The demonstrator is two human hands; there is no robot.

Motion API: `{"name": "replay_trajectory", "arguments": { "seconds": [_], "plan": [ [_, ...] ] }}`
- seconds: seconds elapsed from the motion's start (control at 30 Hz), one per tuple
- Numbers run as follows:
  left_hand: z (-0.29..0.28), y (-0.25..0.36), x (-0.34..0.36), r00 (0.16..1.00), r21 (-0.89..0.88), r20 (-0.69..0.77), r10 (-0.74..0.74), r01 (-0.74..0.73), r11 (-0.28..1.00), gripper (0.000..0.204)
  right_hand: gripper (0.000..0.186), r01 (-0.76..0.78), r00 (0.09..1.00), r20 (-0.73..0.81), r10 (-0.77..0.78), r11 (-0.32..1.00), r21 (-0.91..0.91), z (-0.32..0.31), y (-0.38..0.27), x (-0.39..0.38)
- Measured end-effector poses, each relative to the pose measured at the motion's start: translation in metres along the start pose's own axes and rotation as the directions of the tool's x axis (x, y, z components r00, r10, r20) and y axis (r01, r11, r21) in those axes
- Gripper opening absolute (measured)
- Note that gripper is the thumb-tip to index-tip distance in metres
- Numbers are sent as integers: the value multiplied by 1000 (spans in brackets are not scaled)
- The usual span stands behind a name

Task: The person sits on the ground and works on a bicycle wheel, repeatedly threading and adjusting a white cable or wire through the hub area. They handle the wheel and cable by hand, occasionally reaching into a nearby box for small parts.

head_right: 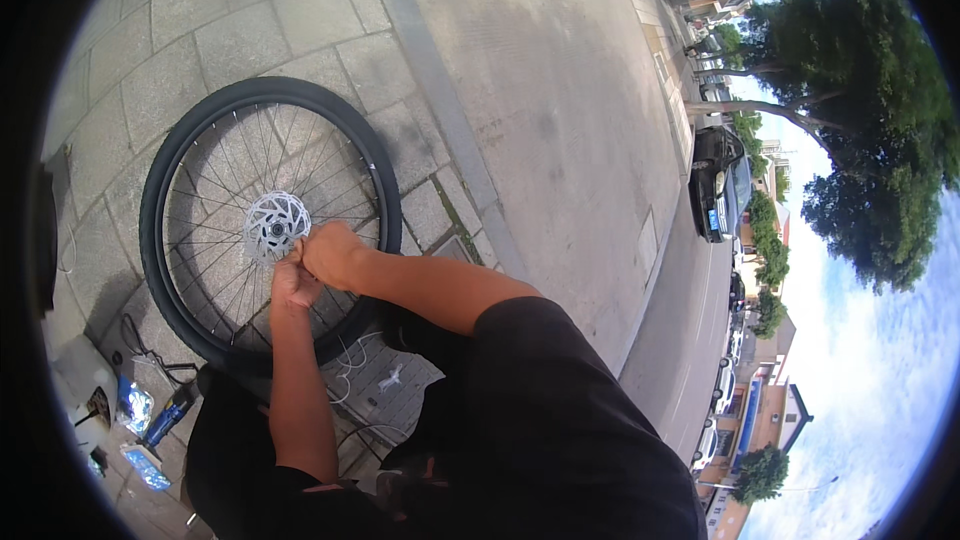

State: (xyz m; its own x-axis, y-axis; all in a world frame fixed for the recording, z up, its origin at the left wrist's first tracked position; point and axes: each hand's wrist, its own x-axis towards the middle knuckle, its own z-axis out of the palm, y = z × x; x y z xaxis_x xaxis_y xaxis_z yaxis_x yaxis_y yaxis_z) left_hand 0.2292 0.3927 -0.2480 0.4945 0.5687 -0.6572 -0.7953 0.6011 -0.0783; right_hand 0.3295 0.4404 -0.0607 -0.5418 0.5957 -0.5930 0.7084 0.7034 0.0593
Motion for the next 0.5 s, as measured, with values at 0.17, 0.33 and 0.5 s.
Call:
{"name": "replay_trajectory", "arguments": {
  "seconds": [0.17,0.33,0.5],
  "plan": [
    [22,0,-10,998,24,-62,-15,17,1000,24,20,-32,995,-87,40,995,97,27,6,4],
    [-25,-4,19,952,86,303,-53,28,996,26,28,-406,833,138,535,424,809,43,-13,17],
    [-16,1,19,977,21,193,-93,91,996,24,39,-432,685,481,547,-227,873,26,-25,14]
  ]
}}
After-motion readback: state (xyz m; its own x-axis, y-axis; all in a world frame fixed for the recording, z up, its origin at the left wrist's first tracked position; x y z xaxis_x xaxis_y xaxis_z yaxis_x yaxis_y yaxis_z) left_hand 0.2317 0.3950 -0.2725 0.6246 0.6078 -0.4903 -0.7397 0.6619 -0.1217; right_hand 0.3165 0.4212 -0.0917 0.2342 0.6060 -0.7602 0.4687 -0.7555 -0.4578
